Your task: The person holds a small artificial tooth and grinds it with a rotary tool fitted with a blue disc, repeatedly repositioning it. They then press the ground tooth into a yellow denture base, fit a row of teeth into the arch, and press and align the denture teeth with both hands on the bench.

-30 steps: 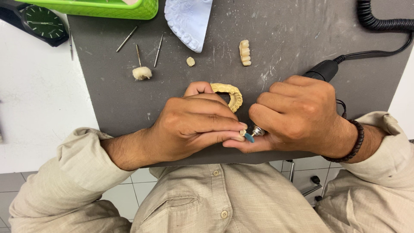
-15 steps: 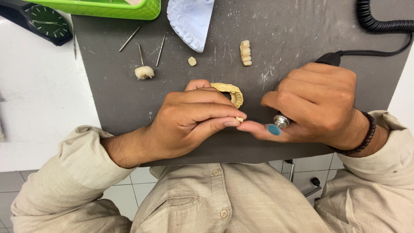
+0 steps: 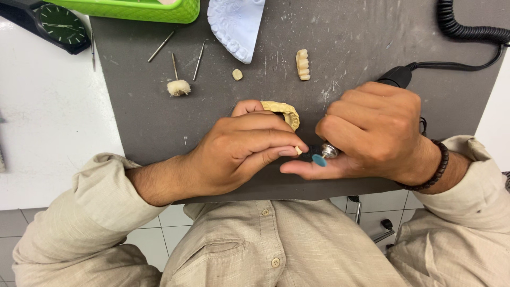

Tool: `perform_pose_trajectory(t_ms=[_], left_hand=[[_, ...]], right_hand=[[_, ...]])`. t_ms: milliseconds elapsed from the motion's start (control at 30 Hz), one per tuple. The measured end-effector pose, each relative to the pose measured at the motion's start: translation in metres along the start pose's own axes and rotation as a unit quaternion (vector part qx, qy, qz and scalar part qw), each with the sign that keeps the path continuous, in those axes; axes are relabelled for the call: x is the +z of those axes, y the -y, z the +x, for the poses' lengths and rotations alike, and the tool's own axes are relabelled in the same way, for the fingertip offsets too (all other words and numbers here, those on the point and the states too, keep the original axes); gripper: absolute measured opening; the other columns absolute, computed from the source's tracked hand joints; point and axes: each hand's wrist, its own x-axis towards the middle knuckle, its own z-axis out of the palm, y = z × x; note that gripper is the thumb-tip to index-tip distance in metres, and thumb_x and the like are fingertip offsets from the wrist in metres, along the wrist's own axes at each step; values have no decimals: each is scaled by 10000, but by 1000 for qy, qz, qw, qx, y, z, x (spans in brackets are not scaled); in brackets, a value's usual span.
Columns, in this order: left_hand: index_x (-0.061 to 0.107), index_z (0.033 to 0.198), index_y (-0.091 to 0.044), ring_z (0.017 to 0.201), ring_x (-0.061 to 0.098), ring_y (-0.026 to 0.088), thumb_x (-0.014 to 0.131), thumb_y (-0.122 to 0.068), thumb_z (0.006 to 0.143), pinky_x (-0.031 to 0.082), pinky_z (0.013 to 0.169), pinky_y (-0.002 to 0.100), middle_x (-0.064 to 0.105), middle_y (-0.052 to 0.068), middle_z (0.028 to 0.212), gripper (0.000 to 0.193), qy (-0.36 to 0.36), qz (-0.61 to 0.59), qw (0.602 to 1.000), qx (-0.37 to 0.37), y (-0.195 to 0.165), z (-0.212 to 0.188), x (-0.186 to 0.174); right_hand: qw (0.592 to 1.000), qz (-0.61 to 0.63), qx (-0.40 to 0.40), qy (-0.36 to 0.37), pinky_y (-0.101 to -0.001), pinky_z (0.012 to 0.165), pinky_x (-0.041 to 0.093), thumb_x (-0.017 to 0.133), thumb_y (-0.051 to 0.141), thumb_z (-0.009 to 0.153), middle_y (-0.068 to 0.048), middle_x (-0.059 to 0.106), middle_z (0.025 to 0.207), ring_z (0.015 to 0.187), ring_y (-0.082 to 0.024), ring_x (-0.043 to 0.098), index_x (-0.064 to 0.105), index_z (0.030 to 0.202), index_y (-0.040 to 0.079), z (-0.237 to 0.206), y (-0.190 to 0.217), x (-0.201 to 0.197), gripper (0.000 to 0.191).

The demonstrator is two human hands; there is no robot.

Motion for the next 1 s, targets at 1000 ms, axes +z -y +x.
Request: perform_pose_trajectory(t_ms=[1000], left_hand=[[705,1130,-115,1016,655,117,688,-164,1048,346,1026,370,694,-13,1060,97,64,19,998,20,1,-2,2]], right_hand=[[998,7,1,63,-310,470,389,840,601,843,25,423,532,485,-154,481,456,576,139,-6,5,4,657]])
